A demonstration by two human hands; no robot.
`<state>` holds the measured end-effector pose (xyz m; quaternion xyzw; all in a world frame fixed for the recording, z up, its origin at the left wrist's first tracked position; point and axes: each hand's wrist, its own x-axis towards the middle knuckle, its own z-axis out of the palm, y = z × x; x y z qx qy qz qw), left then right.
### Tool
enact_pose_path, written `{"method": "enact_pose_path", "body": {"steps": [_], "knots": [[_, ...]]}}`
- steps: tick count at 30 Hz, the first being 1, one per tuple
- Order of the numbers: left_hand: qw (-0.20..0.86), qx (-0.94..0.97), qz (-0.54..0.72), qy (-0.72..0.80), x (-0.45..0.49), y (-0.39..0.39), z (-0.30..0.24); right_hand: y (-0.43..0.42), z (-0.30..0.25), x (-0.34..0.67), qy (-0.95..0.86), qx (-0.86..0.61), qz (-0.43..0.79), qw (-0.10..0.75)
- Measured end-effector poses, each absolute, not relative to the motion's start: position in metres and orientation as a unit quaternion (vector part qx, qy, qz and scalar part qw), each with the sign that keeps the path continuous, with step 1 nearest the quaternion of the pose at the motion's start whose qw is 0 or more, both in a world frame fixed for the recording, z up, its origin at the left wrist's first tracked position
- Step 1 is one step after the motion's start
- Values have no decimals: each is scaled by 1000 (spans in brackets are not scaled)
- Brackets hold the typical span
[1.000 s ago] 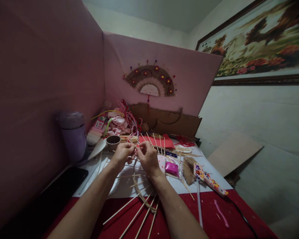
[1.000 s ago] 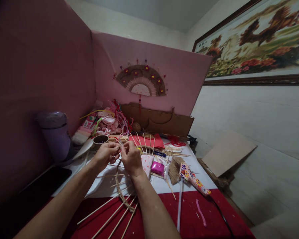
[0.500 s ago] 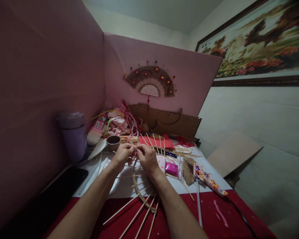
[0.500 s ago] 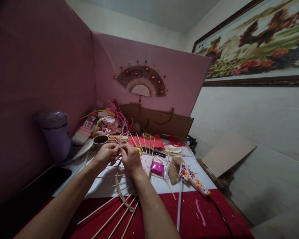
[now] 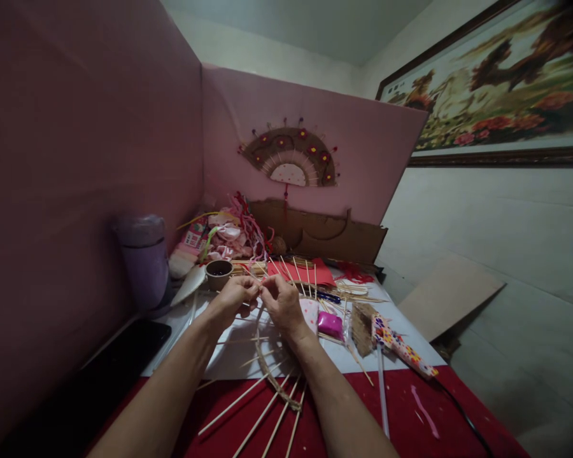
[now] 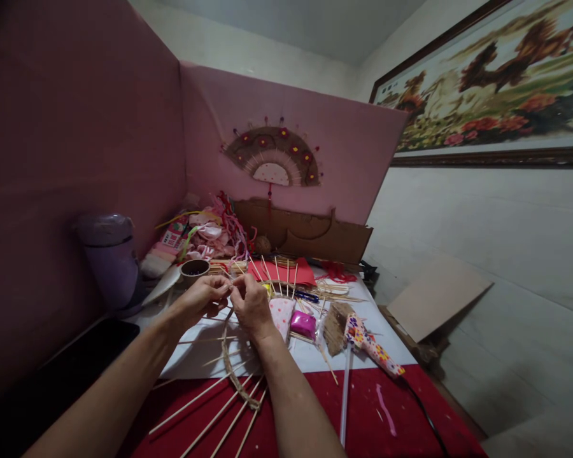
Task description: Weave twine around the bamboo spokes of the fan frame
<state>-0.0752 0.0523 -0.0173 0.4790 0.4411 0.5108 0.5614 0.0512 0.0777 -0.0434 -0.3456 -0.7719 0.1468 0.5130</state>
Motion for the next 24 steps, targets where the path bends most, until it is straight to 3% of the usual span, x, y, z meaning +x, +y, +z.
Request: {"method": "enact_pose_path", "body": {"steps": [10,18,24], "knots": [[625,436,505,404,-72,51,-16,78,-43,52,-767,-355,125,519],[576,424,548,433,-72,53,-20,76,-42,52,-780,-320,168,510],[535,430,572,450,-72,57,-22,77,-43,56,-801,-314,122,496]]}}
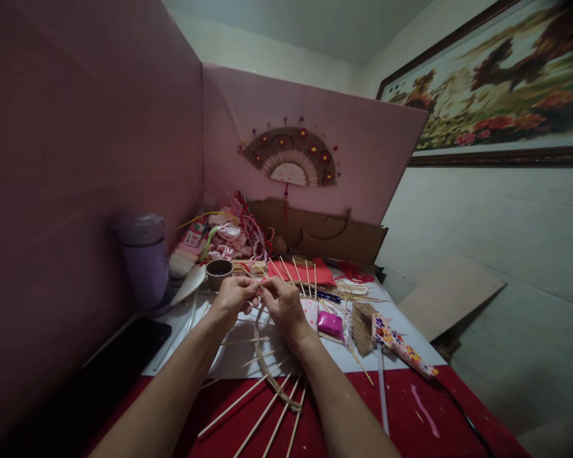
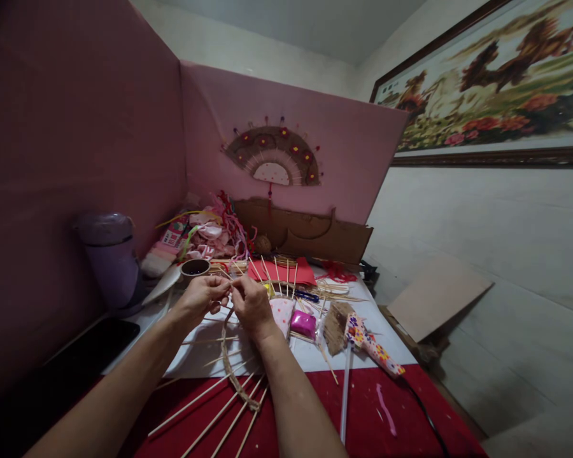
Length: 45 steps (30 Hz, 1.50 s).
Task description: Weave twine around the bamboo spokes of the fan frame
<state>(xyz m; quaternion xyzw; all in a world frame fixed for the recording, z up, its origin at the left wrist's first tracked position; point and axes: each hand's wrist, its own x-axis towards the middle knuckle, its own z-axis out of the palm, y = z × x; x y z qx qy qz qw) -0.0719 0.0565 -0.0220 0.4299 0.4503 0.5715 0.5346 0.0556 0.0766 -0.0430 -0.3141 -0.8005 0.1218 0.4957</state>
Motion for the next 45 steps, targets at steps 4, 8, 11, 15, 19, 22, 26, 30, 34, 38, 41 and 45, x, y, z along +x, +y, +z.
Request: {"method": "enact_pose_path", "body": {"steps": [4,8,11,15,19,22,26,30,34,38,41,45], "knots": [[502,428,590,466,-70,57,-22,77,-44,55,-803,-321,110,490],[481,422,600,480,-68,57,-22,77,-45,55,-801,-331,91,490],[472,426,599,487,-66,57,-23,77,-45,54,-803,-335,85,486],[434,439,600,508,-65,61,-29,78,-46,53,-805,-344,82,476],[374,460,602,535,-65,65,-36,79,-48,53,-806,-352,73,470],[339,469,600,552,-66,67,-38,80,-47,53,-807,-355,68,467],[313,472,599,567,-67,68,-38,78,-43,54,-810,-356,73,460],[319,476,601,556,-70,65,-34,77,-39,57,-803,-359,84,467],[360,477,600,532,-69,57,-26,76,-36,59,-790,-361,93,487],[463,486,550,496,-65,46,-21,72,-35,58,-793,-368,70,480],[543,474,513,467,-63,41,-20,67,-35,57,-812,-373,34,448],[600,418,523,438,-63,41,-18,61,-31,58,-845,-359,-50,393]]}}
